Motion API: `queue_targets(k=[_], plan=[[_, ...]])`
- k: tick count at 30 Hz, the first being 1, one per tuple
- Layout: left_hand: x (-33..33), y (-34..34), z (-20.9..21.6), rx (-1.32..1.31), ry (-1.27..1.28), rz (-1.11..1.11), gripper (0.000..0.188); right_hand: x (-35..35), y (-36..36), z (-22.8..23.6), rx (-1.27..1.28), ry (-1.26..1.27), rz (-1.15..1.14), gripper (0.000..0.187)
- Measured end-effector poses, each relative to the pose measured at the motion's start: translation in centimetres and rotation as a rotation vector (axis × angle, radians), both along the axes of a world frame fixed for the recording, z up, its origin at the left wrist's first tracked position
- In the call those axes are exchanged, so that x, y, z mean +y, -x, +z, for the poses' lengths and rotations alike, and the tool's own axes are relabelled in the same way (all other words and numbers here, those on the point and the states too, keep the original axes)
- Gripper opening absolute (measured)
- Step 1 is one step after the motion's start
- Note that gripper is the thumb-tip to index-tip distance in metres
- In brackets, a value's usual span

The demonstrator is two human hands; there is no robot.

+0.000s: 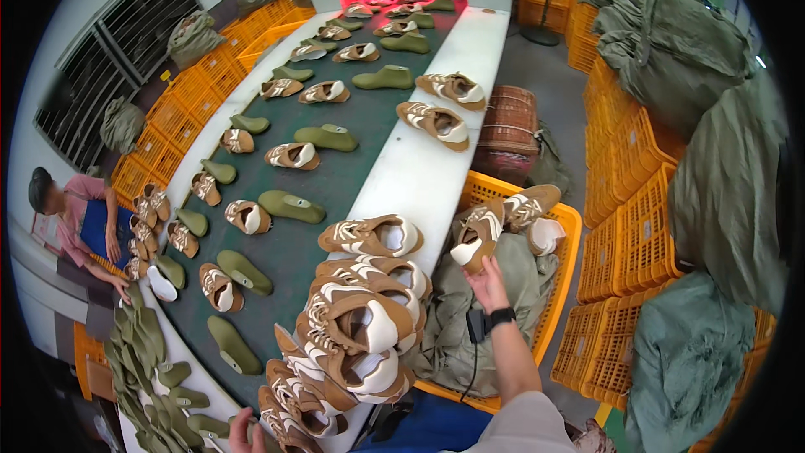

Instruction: The person removes brown and white slipper uppers from a sack and places them onto a conveyor belt. They then pick up green shoe lasts from the table and insert them into the slipper uppers, arranging the assembled units on the belt.

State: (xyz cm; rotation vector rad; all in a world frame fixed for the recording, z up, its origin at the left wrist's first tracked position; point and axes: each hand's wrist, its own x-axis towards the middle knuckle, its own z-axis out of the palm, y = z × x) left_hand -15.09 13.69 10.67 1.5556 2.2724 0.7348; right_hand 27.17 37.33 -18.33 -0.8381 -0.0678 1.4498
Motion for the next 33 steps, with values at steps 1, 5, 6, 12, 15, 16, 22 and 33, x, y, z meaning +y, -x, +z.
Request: queue_targets(k=[1, 5, 6, 12, 15, 16, 22, 33], plan=[[1.4, -1.3, 1.5, -0.046, 0.001, -0.049, 0.029, -1.7, -0.1, 3.2, 0.009, -0.153, -0.008, 0.044], [6.8, -7.4, 6.4, 0.021, -0.12, -0.569, 0.033, -8.4, 2.9, 16.3, -0.278, -0.532, 0.245, 0.051], [7.5, -9.2, 7.0, 0.04, -0.189, -0.667, 0.037, -9.7, 4.2, 19.1, -0.498, -0.689, 0.348, 0.053], [8.9, -11.6, 7.0, 0.157, -0.184, -1.06, 0.028, -11.5, 8.8, 25.7, -0.747, -1.161, 0.554, 0.058], [6.5, -8.2, 6.2, 0.257, -0.307, -0.552, 0.018, -8.2, 4.0, 21.5, -0.745, -0.695, 0.38, 0.046], [5.8, -6.7, 5.7, 0.173, -0.312, -0.31, 0.014, -5.4, 0.7, 19.0, -1.111, -0.623, 0.13, 0.042], [-1.7, 2.3, -0.7, 0.495, 0.37, -0.076, 0.027, 0.2, -12.6, 2.5, -2.14, 0.368, 0.114, 0.064], [-6.6, 5.6, -9.1, 0.231, 0.747, 0.127, 0.049, 1.1, -12.6, 10.0, -1.961, -0.14, -0.162, 0.029]])
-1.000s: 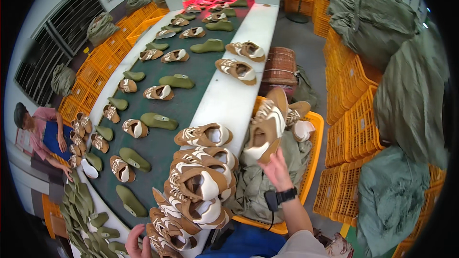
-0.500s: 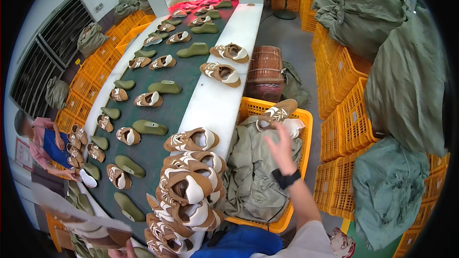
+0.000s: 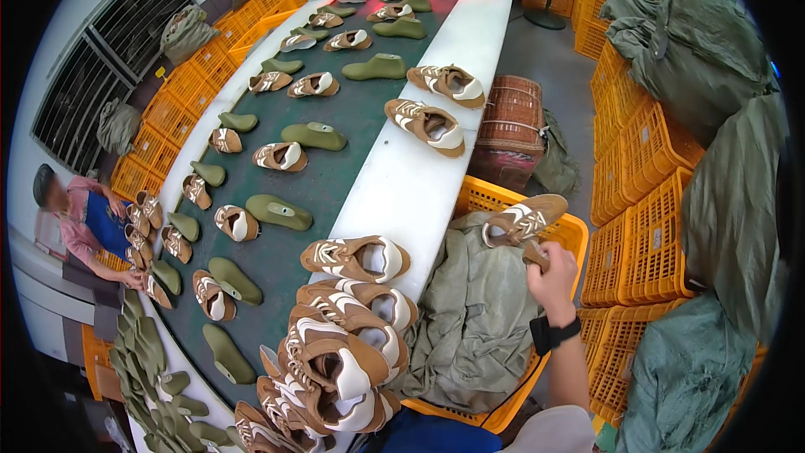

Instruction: The person removes brown and white slipper uppers from a sack and places them onto a conveyor belt. They then pick up green shoe lasts from the table and insert them into the slipper uppers, arranging the assembled units on the belt.

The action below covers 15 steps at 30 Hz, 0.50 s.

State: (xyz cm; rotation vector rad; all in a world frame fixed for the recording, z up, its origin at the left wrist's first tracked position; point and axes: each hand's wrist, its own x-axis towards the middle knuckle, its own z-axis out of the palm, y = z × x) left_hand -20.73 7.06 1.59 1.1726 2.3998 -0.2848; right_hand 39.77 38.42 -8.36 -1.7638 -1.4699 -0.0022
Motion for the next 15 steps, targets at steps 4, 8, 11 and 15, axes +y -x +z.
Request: queue_targets(k=[4, 8, 11, 15], plan=[[0.8, -0.1, 0.3, 0.007, 0.11, 0.049, 0.05, 1.5, 2.8, -0.9, 0.621, 0.017, 0.172, 0.046], [-0.2, 0.7, -0.8, 0.015, 0.074, 0.102, 0.048, 8.7, 5.0, -10.2, 1.276, 0.441, 0.104, 0.073], [-1.1, 1.2, -0.9, 0.013, -0.064, -0.145, 0.047, 11.6, 5.1, -18.6, 1.384, 0.667, -0.13, 0.073], [-1.0, 0.6, 0.0, -0.039, -0.001, -0.002, 0.041, 14.1, 5.4, -26.5, 1.165, 0.661, -0.065, 0.044]])
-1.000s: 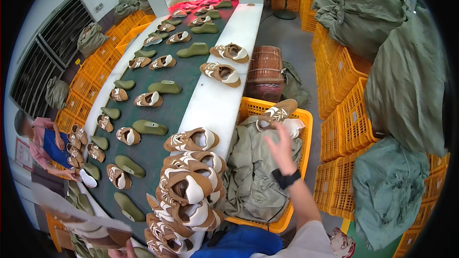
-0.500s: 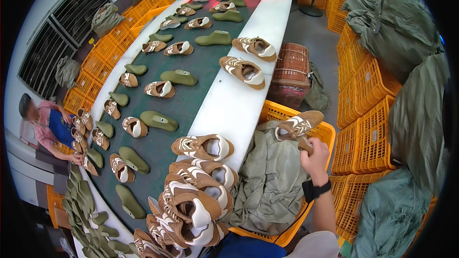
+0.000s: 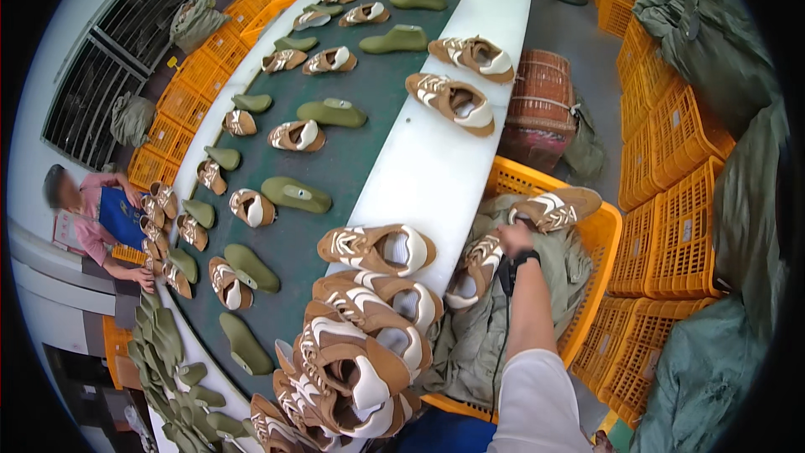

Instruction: The person removes brown and white slipper uppers from a sack and places them onto a conveyor belt. They then pick up green shoe lasts from the table and insert them into the slipper uppers, arranging the assembled units on the belt.

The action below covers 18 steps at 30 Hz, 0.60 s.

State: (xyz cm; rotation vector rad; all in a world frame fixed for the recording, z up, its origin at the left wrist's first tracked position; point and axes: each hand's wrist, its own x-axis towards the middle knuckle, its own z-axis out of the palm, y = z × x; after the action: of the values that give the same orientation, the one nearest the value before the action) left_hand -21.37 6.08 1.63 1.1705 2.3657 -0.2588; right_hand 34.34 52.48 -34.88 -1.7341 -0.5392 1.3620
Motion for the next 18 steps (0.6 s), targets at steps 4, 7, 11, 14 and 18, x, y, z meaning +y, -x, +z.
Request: queue_targets(k=[4, 7, 11, 14, 18], plan=[[1.4, -1.4, 1.6, 0.034, 0.08, 0.0, 0.046, -1.5, -1.0, 3.2, 0.006, -0.052, -0.087, 0.027], [2.9, -1.9, 2.9, -0.06, 0.101, 0.038, 0.05, -6.2, -1.5, 11.7, 0.165, -0.35, -0.119, 0.03], [5.3, -1.5, 5.3, -0.063, 0.041, 0.018, 0.044, -12.5, -2.6, 24.1, 0.365, -0.472, -0.205, 0.038], [7.6, -1.5, 7.2, 0.044, -0.253, -0.191, 0.045, -15.8, -2.1, 32.4, 0.424, -0.623, -0.158, 0.039], [10.6, -3.0, 11.0, -0.281, -0.329, -0.235, 0.066, -22.6, 2.8, 43.1, 0.058, -0.842, 0.142, 0.041]])
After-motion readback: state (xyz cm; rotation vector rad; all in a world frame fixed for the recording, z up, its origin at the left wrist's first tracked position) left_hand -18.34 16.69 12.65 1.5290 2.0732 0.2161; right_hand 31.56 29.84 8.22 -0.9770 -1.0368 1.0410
